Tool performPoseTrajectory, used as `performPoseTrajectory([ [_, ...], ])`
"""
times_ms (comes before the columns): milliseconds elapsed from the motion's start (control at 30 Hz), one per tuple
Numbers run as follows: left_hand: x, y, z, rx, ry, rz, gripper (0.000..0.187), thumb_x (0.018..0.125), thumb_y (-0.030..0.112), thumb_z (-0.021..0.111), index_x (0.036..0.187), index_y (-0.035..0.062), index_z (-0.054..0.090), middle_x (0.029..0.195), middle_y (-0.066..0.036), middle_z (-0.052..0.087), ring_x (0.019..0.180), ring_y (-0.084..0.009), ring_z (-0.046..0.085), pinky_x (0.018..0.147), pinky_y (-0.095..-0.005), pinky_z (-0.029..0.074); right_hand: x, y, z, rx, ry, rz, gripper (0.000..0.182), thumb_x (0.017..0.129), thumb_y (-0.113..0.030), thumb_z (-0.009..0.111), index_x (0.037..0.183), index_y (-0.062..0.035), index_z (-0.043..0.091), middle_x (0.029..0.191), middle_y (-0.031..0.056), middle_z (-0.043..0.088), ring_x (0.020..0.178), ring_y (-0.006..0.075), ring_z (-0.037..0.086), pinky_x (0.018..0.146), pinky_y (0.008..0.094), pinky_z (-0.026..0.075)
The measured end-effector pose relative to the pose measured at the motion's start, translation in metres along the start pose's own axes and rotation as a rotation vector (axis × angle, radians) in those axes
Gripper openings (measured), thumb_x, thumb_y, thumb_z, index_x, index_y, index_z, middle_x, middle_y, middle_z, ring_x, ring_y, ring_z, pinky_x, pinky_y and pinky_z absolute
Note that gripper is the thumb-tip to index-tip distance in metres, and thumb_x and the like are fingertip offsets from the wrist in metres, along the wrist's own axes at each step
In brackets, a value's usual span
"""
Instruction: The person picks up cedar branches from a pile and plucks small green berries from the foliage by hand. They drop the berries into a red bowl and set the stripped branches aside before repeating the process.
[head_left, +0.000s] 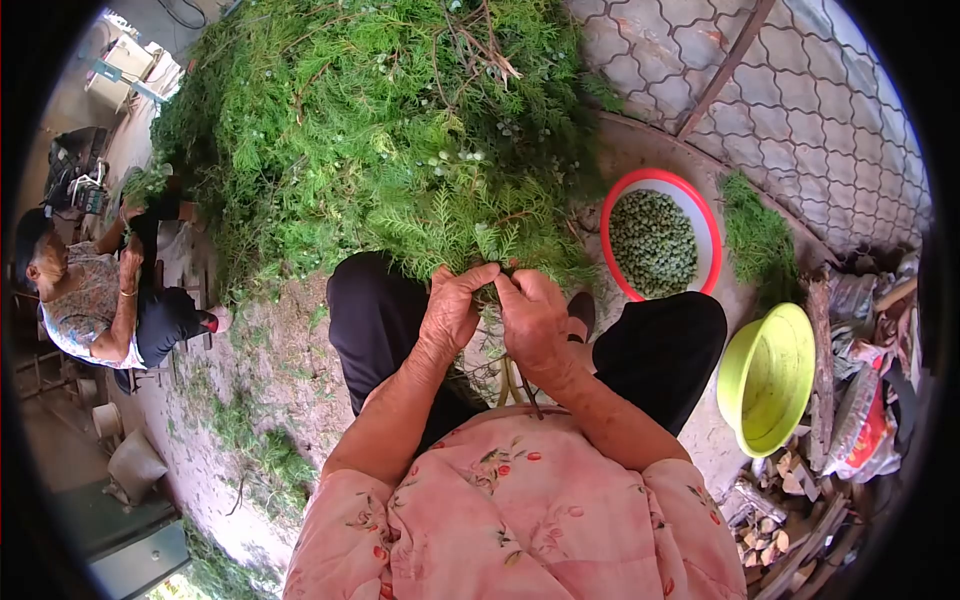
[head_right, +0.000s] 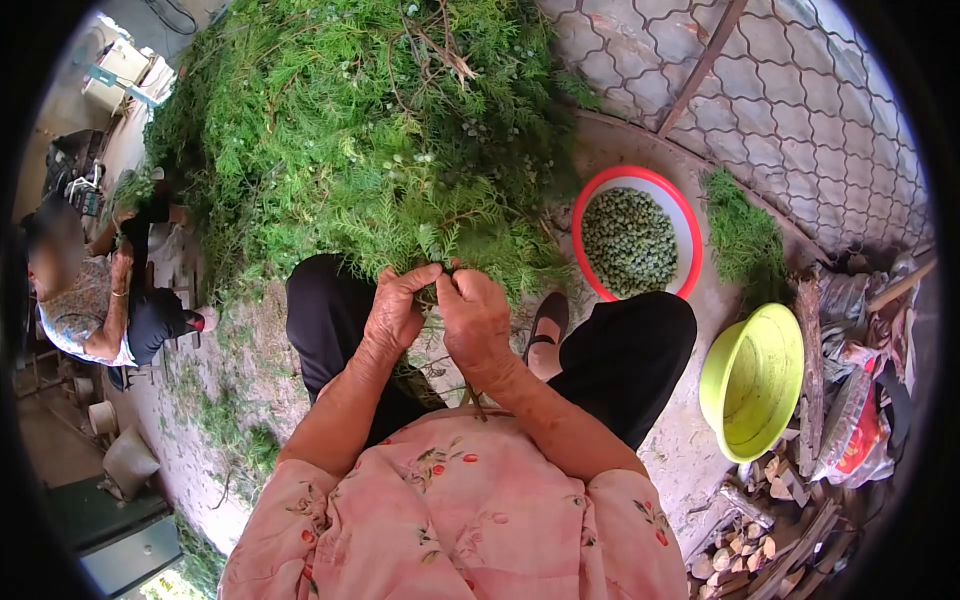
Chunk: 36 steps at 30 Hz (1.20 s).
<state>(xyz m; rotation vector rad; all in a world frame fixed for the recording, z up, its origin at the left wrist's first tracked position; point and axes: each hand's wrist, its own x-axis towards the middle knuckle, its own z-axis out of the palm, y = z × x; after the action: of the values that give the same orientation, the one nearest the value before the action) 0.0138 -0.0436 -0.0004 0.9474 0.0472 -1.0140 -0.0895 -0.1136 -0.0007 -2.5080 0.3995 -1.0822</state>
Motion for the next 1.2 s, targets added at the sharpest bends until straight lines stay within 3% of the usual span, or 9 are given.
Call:
performPoseTrajectory([
  [267, -0.003, 0.009, 0.006, 0.032, 0.062, 0.002, 0.02, 0.075, 0.0, 0.064, 0.095, -0.0029, 0.06, 0.089, -0.011, 0.063, 0.082, -0.0184, 0.06, 0.075, -0.033, 0.048, 0.016, -0.002, -0.023, 0.334, 0.06, 0.278, 0.024, 0.077, -0.003, 0.061, 0.101, -0.0004, 0.058, 0.091, 0.0158, 0.056, 0.075, 0.0293, 0.057, 0.066, 0.0349, 0.046],
  [433, -0.002, 0.012, 0.003, 0.047, -0.021, -0.071, 0.025, 0.074, 0.001, 0.068, 0.097, -0.0025, 0.058, 0.089, -0.012, 0.063, 0.082, -0.02, 0.06, 0.076, -0.0347, 0.049, 0.047, 0.002, -0.028, 0.527, 0.045, 0.508, 0.028, 0.075, 0.0, 0.063, 0.101, -0.0001, 0.056, 0.085, 0.0135, 0.054, 0.075, 0.0265, 0.056, 0.065, 0.0318, 0.045],
  [600, -0.002, 0.004, 0.001, 0.002, -0.027, -0.078, 0.031, 0.071, 0.002, 0.071, 0.099, -0.0017, 0.058, 0.091, -0.011, 0.063, 0.083, -0.0216, 0.06, 0.075, -0.0347, 0.048, 0.039, 0.021, -0.008, 0.467, -0.002, 0.305, 0.015, 0.074, 0.0, 0.065, 0.087, -0.0001, 0.058, 0.081, 0.0112, 0.054, 0.07, 0.02, 0.056, 0.057, 0.0284, 0.044],
  [667, -0.005, 0.005, 0.005, -0.041, 0.069, -0.082, 0.032, 0.071, 0.001, 0.071, 0.099, -0.0015, 0.055, 0.092, -0.01, 0.062, 0.086, -0.0221, 0.059, 0.075, -0.0353, 0.048, 0.03, 0.019, -0.007, 0.527, 0.103, 0.478, 0.013, 0.073, 0.001, 0.064, 0.084, 0.0, 0.057, 0.079, 0.01, 0.055, 0.063, 0.0189, 0.054, 0.052, 0.0276, 0.042],
  [700, -0.005, 0.008, 0.005, -0.013, 0.083, -0.099, 0.051, 0.069, 0.002, 0.074, 0.108, -0.0014, 0.042, 0.1, -0.013, 0.058, 0.098, -0.0251, 0.054, 0.085, -0.0389, 0.044, 0.026, 0.016, -0.01, 0.526, 0.102, 0.478, 0.013, 0.073, 0.001, 0.064, 0.084, 0.0, 0.057, 0.079, 0.01, 0.055, 0.063, 0.0189, 0.054, 0.052, 0.0276, 0.042],
  [767, -0.001, 0.006, -0.001, -0.047, 0.058, -0.11, 0.052, 0.069, 0.003, 0.075, 0.108, -0.0015, 0.042, 0.101, -0.014, 0.058, 0.099, -0.025, 0.053, 0.087, -0.0392, 0.041, 0.02, 0.014, -0.016, 0.665, 0.0, 0.76, 0.012, 0.073, 0.004, 0.063, 0.083, -0.0003, 0.057, 0.079, 0.0086, 0.056, 0.059, 0.0176, 0.053, 0.049, 0.0271, 0.042],
  [867, 0.006, 0.001, -0.009, -0.061, 0.051, -0.121, 0.055, 0.069, 0.005, 0.076, 0.11, -0.0015, 0.04, 0.103, -0.014, 0.057, 0.1, -0.0247, 0.052, 0.09, -0.0394, 0.038, 0.007, 0.029, -0.012, 0.715, -0.126, 0.832, 0.012, 0.074, 0.005, 0.061, 0.084, -0.0005, 0.058, 0.08, 0.0074, 0.057, 0.063, 0.0157, 0.055, 0.054, 0.0273, 0.044],
  [967, 0.001, 0.004, -0.003, -0.021, 0.082, -0.115, 0.055, 0.068, 0.005, 0.076, 0.111, -0.0016, 0.042, 0.103, -0.013, 0.058, 0.099, -0.0237, 0.053, 0.091, -0.0383, 0.038, 0.023, 0.023, -0.018, 0.465, 0.148, 0.572, 0.013, 0.074, 0.004, 0.062, 0.085, -0.0006, 0.058, 0.081, 0.0087, 0.057, 0.068, 0.0171, 0.056, 0.059, 0.028, 0.044],
  [1200, -0.002, 0.002, 0.001, -0.019, 0.016, -0.067, 0.036, 0.069, 0.003, 0.074, 0.099, -0.0021, 0.055, 0.095, -0.01, 0.062, 0.092, -0.0189, 0.056, 0.087, -0.0321, 0.041, 0.048, 0.006, -0.026, 0.332, 0.035, 0.246, 0.016, 0.068, 0.0, 0.068, 0.082, -0.001, 0.058, 0.077, 0.0101, 0.054, 0.069, 0.0267, 0.054, 0.062, 0.0333, 0.043],
])
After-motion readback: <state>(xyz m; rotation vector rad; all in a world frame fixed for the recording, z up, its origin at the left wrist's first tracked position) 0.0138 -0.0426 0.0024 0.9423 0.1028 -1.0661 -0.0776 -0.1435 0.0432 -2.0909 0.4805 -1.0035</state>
